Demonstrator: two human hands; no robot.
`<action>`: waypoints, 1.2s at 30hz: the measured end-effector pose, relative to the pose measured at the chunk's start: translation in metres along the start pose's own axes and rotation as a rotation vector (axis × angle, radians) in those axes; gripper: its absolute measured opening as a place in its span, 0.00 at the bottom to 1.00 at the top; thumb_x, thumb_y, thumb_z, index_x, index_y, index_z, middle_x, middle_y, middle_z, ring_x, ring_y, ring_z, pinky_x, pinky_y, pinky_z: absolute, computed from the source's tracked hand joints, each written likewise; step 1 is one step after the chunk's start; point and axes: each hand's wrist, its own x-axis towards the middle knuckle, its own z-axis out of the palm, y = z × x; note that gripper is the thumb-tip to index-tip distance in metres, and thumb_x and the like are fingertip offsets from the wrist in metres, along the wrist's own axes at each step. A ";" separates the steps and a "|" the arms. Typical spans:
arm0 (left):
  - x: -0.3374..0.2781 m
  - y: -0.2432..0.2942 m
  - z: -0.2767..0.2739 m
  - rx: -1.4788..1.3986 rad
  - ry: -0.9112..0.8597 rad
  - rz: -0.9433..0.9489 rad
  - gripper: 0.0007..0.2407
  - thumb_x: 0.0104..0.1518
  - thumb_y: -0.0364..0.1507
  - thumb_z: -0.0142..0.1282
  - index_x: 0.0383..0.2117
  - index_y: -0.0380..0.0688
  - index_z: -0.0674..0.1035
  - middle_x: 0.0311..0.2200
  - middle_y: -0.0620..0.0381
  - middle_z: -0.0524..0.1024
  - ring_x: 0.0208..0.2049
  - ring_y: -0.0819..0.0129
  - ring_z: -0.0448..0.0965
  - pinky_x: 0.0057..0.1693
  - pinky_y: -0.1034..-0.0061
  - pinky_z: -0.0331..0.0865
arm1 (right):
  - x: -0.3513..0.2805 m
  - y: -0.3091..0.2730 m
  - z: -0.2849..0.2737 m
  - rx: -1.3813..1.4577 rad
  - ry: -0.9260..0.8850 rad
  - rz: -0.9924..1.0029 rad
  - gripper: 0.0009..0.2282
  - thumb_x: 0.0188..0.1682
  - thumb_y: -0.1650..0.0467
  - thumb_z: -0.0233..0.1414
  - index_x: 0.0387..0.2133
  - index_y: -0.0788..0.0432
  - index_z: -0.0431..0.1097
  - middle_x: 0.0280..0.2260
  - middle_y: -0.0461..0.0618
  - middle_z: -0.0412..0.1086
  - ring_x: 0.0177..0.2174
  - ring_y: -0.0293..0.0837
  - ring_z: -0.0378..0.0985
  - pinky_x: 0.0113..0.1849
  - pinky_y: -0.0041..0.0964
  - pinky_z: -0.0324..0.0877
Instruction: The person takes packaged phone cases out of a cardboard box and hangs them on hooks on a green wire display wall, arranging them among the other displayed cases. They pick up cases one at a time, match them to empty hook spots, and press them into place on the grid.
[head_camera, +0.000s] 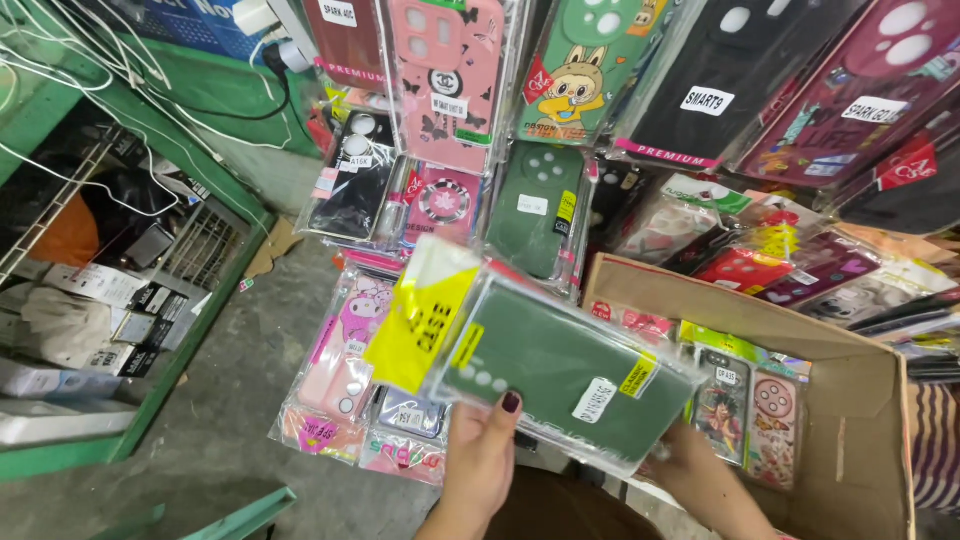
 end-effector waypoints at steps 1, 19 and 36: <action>-0.002 0.041 0.037 0.043 0.005 0.031 0.22 0.54 0.28 0.63 0.54 0.37 0.70 0.50 0.57 0.77 0.52 0.72 0.76 0.61 0.73 0.67 | 0.002 0.003 -0.016 -0.301 0.134 0.057 0.26 0.45 0.76 0.56 0.60 0.60 0.61 0.51 0.55 0.73 0.51 0.48 0.76 0.54 0.44 0.68; 0.011 0.044 0.062 0.222 -0.131 -0.175 0.20 0.55 0.19 0.62 0.55 0.36 0.74 0.46 0.56 0.80 0.45 0.74 0.80 0.53 0.76 0.73 | -0.014 -0.065 -0.025 0.533 0.428 -0.331 0.18 0.54 0.79 0.47 0.58 0.64 0.63 0.46 0.54 0.71 0.44 0.42 0.74 0.47 0.39 0.69; 0.019 0.029 0.068 0.371 -0.175 -0.199 0.19 0.49 0.21 0.69 0.48 0.33 0.77 0.39 0.56 0.82 0.38 0.74 0.81 0.47 0.76 0.76 | -0.024 -0.040 -0.015 0.564 0.152 -0.118 0.26 0.48 0.80 0.49 0.63 0.64 0.60 0.50 0.57 0.74 0.50 0.47 0.73 0.49 0.46 0.67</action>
